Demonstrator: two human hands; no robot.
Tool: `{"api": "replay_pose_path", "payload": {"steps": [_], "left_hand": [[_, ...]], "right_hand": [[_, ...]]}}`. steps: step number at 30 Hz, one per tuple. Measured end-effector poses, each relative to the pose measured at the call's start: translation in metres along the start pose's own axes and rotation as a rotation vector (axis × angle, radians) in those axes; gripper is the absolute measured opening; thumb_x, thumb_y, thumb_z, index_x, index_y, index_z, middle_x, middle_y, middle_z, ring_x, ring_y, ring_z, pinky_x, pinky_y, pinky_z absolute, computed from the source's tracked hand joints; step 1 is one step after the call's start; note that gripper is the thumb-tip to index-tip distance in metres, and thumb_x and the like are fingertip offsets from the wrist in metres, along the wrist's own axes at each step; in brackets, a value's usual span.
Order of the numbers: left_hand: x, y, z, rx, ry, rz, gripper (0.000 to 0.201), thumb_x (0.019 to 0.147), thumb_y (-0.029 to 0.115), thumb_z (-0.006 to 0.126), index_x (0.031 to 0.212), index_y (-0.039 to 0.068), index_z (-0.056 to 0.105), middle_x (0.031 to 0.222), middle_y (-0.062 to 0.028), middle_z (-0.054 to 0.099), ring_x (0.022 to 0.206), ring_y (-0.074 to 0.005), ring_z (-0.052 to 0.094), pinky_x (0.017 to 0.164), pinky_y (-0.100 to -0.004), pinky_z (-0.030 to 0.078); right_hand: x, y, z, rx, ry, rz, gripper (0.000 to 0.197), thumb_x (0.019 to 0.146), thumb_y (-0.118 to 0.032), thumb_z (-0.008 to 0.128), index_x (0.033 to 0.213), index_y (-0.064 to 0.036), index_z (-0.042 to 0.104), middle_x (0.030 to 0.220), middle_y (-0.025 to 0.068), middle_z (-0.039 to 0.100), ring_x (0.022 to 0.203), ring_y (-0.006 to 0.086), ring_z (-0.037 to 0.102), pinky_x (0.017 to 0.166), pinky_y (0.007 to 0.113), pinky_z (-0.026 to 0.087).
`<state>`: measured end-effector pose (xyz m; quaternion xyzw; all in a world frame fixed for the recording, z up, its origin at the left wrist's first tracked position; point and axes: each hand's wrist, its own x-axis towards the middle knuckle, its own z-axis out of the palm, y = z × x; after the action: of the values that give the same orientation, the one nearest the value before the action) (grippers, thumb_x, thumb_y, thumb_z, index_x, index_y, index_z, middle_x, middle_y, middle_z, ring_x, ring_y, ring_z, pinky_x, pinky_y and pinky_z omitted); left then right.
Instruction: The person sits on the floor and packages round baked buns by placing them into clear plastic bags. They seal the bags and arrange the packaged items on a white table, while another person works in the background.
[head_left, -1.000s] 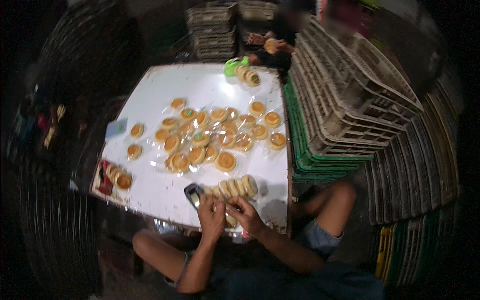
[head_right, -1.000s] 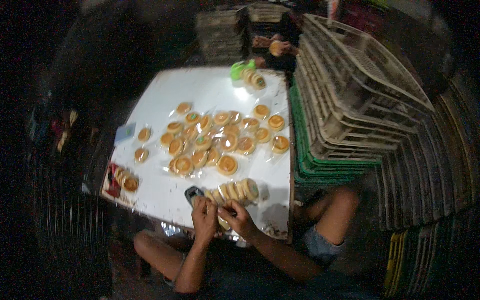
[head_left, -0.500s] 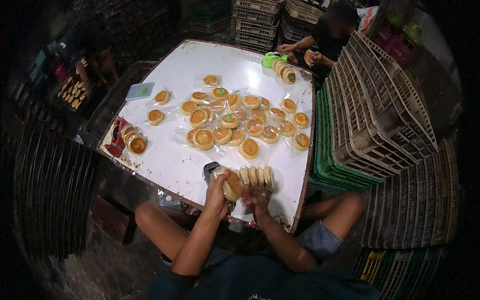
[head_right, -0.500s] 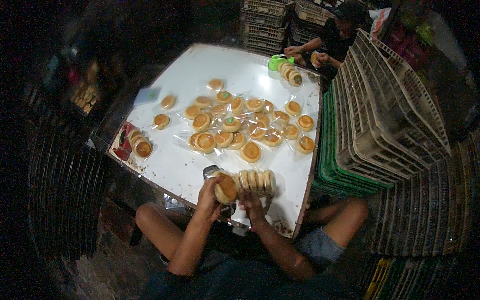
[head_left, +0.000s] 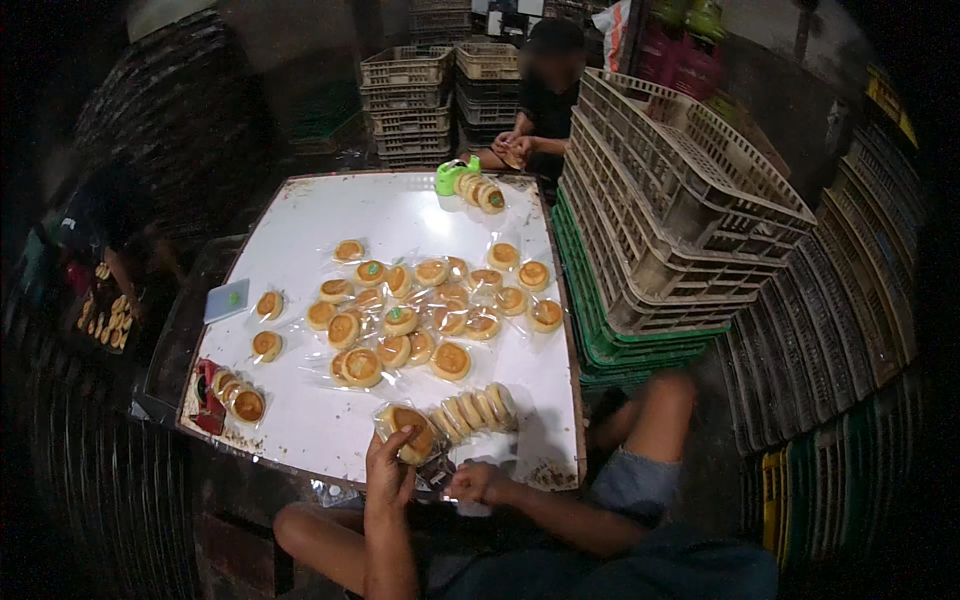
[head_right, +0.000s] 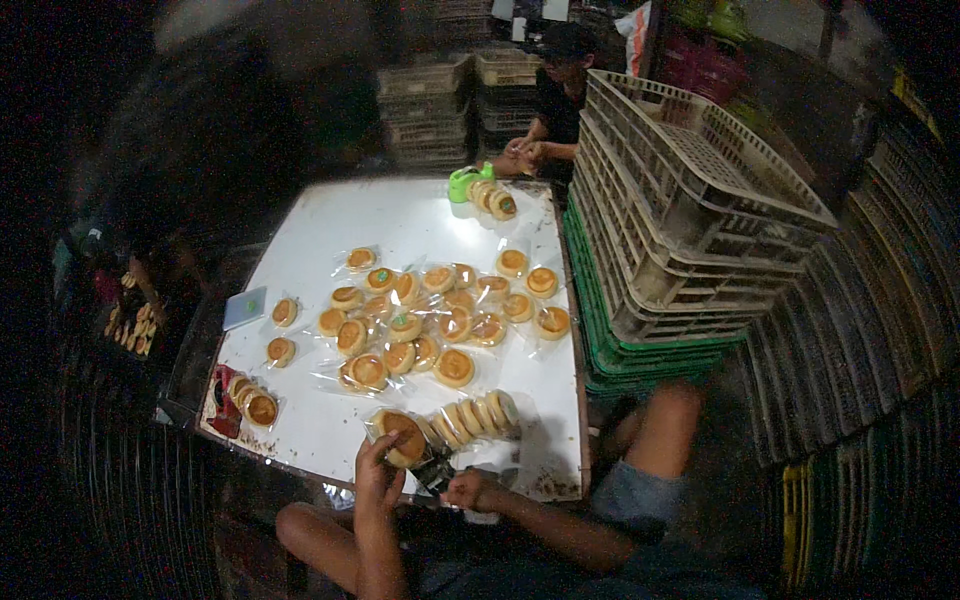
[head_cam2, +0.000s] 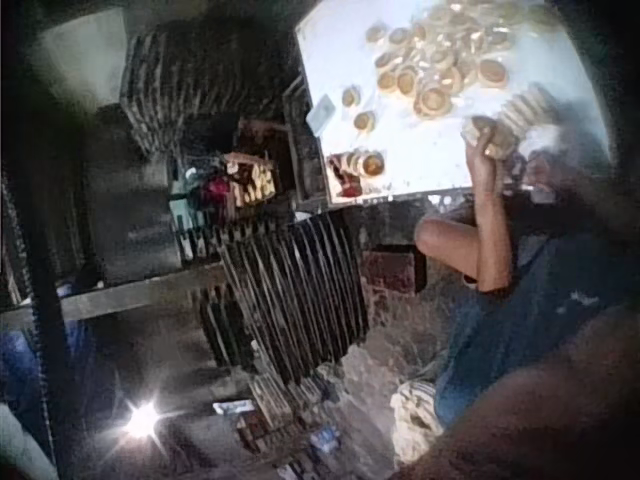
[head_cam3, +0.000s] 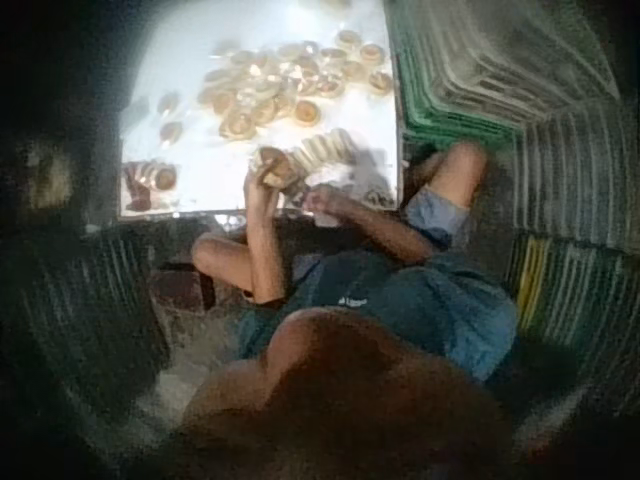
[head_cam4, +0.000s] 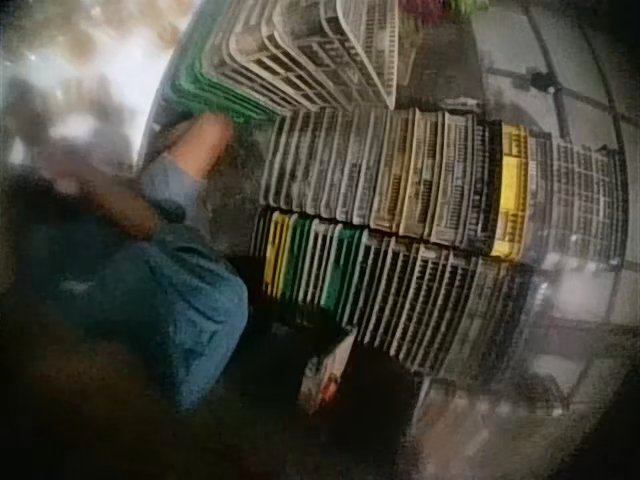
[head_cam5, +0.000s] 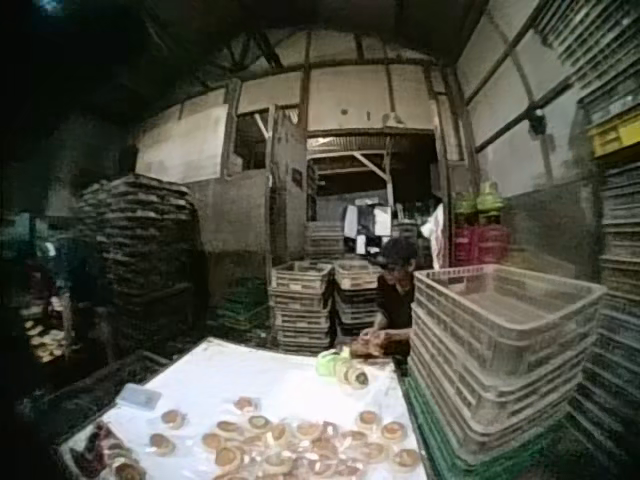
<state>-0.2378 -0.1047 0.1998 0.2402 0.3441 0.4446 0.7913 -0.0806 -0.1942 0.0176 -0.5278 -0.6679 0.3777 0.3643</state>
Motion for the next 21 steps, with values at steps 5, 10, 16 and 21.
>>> {"api": "replay_pose_path", "payload": {"steps": [5, 10, 16, 21], "left_hand": [[-0.002, -0.009, 0.001, 0.116, -0.079, -0.043, 0.053, 0.082, -0.003, 0.063, 0.132, 0.000, 0.046, 0.121, -0.0150, 0.059, 0.111, -0.0289, 0.060, 0.097, -0.0430, 0.050], [-0.004, -0.032, -0.012, 0.314, -0.072, -0.048, 0.058, 0.082, -0.003, 0.060, 0.137, 0.002, 0.043, 0.122, -0.0131, 0.059, 0.106, -0.0239, 0.061, 0.090, -0.0349, 0.051], [-0.002, -0.048, 0.004, 0.475, -0.330, -0.077, 0.051, 0.084, -0.001, 0.059, 0.133, 0.003, 0.046, 0.105, -0.0028, 0.058, 0.091, -0.0130, 0.056, 0.079, -0.0256, 0.047], [0.003, -0.053, 0.007, 0.410, -0.354, -0.276, 0.038, 0.093, 0.014, 0.060, 0.130, 0.003, 0.052, 0.107, -0.0046, 0.061, 0.094, -0.0132, 0.058, 0.082, -0.0253, 0.046]], "right_hand": [[0.011, 0.017, -0.047, -0.353, -0.206, 0.209, 0.027, 0.093, -0.027, 0.059, 0.077, -0.0081, 0.070, 0.077, 0.0102, 0.068, 0.075, 0.0263, 0.064, 0.071, 0.039, 0.052], [0.041, -0.138, -0.135, 0.420, -0.134, 0.287, 0.024, 0.096, -0.023, 0.064, 0.084, -0.0032, 0.068, 0.079, -0.0004, 0.064, 0.078, 0.0068, 0.056, 0.071, 0.025, 0.046], [0.045, -0.146, -0.160, 0.214, -0.263, 0.331, 0.036, 0.083, -0.035, 0.078, 0.090, -0.0009, 0.066, 0.080, 0.0031, 0.066, 0.078, 0.0096, 0.059, 0.072, 0.027, 0.048], [0.028, -0.054, -0.145, 0.035, 0.020, 0.339, 0.076, 0.059, -0.048, 0.092, 0.109, 0.0011, 0.062, 0.098, 0.0090, 0.066, 0.090, 0.0159, 0.060, 0.082, 0.032, 0.051]]}}
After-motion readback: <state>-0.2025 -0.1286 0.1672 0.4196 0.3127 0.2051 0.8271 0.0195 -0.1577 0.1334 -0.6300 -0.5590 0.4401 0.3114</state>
